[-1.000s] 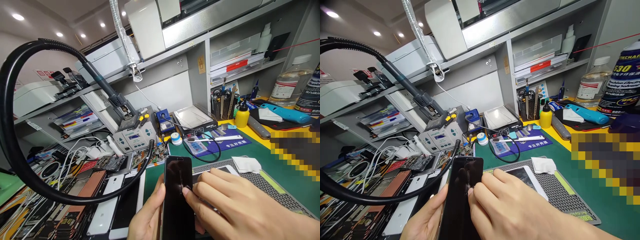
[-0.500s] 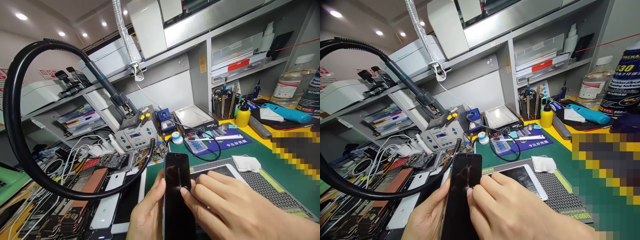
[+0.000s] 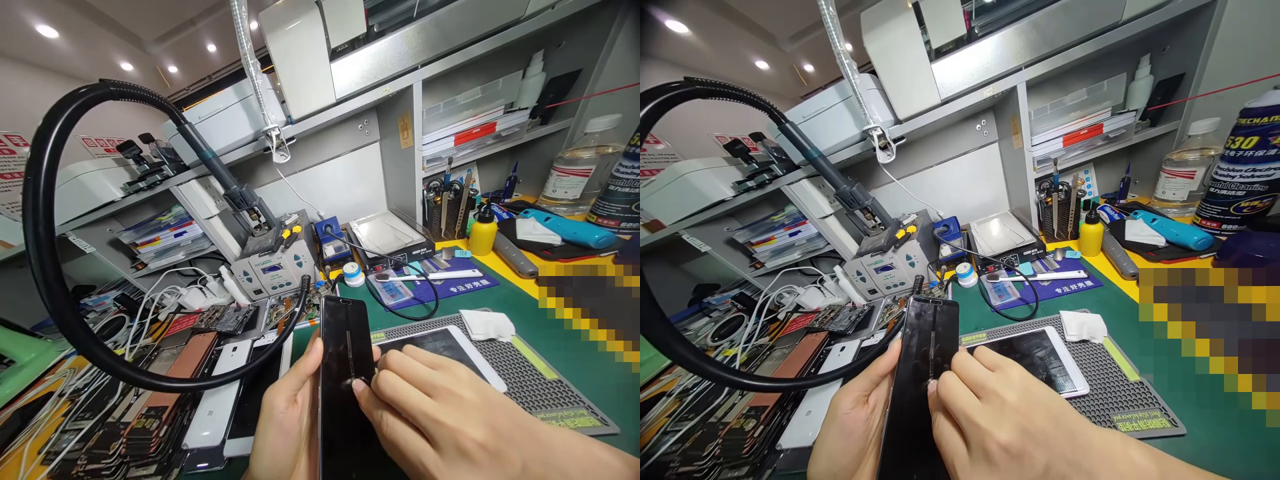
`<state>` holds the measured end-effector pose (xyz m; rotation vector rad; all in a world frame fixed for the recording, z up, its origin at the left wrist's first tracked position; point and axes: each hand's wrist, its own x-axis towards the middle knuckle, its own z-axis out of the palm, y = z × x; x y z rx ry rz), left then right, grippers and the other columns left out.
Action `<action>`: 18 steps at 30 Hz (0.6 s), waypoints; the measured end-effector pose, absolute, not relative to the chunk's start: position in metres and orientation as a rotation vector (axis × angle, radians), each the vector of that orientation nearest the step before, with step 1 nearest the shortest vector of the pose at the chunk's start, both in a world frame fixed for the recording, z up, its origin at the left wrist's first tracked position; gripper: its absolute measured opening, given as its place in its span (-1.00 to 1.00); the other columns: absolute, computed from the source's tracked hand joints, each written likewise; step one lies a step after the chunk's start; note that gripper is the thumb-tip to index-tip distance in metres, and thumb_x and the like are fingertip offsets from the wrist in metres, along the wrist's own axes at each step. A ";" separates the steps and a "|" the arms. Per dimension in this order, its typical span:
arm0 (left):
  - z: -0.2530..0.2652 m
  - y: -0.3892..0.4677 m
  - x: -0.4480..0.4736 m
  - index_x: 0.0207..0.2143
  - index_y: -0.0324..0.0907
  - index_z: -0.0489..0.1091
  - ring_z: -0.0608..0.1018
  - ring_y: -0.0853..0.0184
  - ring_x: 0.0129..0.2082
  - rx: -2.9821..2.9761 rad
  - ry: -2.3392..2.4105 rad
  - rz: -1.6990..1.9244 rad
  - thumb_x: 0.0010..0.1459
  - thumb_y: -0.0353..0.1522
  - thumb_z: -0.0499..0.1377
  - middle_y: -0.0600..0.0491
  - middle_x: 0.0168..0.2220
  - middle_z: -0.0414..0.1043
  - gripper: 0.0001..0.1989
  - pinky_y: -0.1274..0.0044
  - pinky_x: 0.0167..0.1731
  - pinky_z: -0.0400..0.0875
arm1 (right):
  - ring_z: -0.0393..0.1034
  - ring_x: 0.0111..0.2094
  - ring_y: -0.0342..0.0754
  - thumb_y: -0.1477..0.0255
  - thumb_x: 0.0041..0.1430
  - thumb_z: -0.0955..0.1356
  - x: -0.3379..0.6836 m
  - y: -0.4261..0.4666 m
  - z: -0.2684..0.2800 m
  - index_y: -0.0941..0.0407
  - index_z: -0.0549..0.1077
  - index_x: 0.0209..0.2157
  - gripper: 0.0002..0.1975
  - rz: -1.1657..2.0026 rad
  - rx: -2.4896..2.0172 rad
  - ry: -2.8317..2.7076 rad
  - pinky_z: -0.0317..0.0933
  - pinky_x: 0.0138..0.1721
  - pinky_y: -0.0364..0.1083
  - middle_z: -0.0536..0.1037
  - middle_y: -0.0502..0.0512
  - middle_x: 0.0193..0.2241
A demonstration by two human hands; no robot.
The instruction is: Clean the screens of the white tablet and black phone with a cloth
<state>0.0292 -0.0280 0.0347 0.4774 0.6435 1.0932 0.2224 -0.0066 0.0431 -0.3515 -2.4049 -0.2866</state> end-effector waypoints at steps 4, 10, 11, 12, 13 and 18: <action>0.036 -0.027 0.030 0.21 -0.25 0.41 0.56 0.01 0.09 0.496 0.604 1.126 0.37 -0.22 0.04 -0.17 0.00 0.58 -0.53 0.19 0.21 0.29 | 0.39 -0.39 0.00 0.67 0.32 0.20 0.217 -0.007 0.038 0.24 0.58 -0.25 -0.68 -0.260 -0.344 -2.393 0.34 -0.26 0.02 0.52 0.16 -0.45; 0.039 -0.023 0.030 0.13 -0.33 0.45 0.58 0.01 0.03 0.468 0.602 1.134 0.36 -0.24 0.05 -0.20 -0.07 0.59 -0.55 0.20 0.13 0.38 | 0.35 -0.38 0.01 0.68 0.29 0.21 0.210 -0.009 0.031 0.25 0.57 -0.25 -0.71 -0.240 -0.327 -2.403 0.35 -0.25 0.03 0.49 0.16 -0.44; 0.040 -0.022 0.029 0.10 -0.35 0.47 0.59 0.00 0.02 0.453 0.617 1.125 0.36 -0.22 0.05 -0.22 -0.08 0.59 -0.55 0.21 0.11 0.39 | 0.35 -0.37 0.01 0.69 0.28 0.22 0.209 -0.009 0.031 0.25 0.56 -0.27 -0.72 -0.247 -0.319 -2.400 0.35 -0.23 0.04 0.48 0.15 -0.44; 0.040 -0.021 0.028 0.07 -0.37 0.49 0.59 0.00 0.00 0.445 0.630 1.119 0.36 -0.21 0.04 -0.23 -0.09 0.60 -0.54 0.22 0.10 0.41 | 0.34 -0.37 0.01 0.69 0.27 0.23 0.207 -0.008 0.030 0.25 0.55 -0.31 -0.74 -0.253 -0.314 -2.395 0.34 -0.21 0.04 0.47 0.15 -0.44; 0.040 -0.021 0.027 0.04 -0.38 0.50 0.60 0.00 -0.01 0.443 0.644 1.120 0.36 -0.19 0.04 -0.23 -0.10 0.60 -0.53 0.23 0.08 0.42 | 0.32 -0.38 0.00 0.68 0.27 0.24 0.205 -0.008 0.029 0.24 0.53 -0.34 -0.75 -0.262 -0.308 -2.386 0.34 -0.20 0.04 0.46 0.14 -0.45; 0.040 -0.017 0.020 -0.05 -0.45 0.52 0.64 0.08 -0.13 0.460 0.652 1.134 0.38 -0.15 0.00 -0.27 -0.16 0.60 -0.47 0.37 -0.09 0.50 | 0.21 -0.44 -0.05 0.67 0.27 0.25 0.198 -0.011 0.025 0.21 0.46 -0.45 -0.75 -0.286 -0.296 -2.350 0.29 -0.28 -0.02 0.40 0.09 -0.49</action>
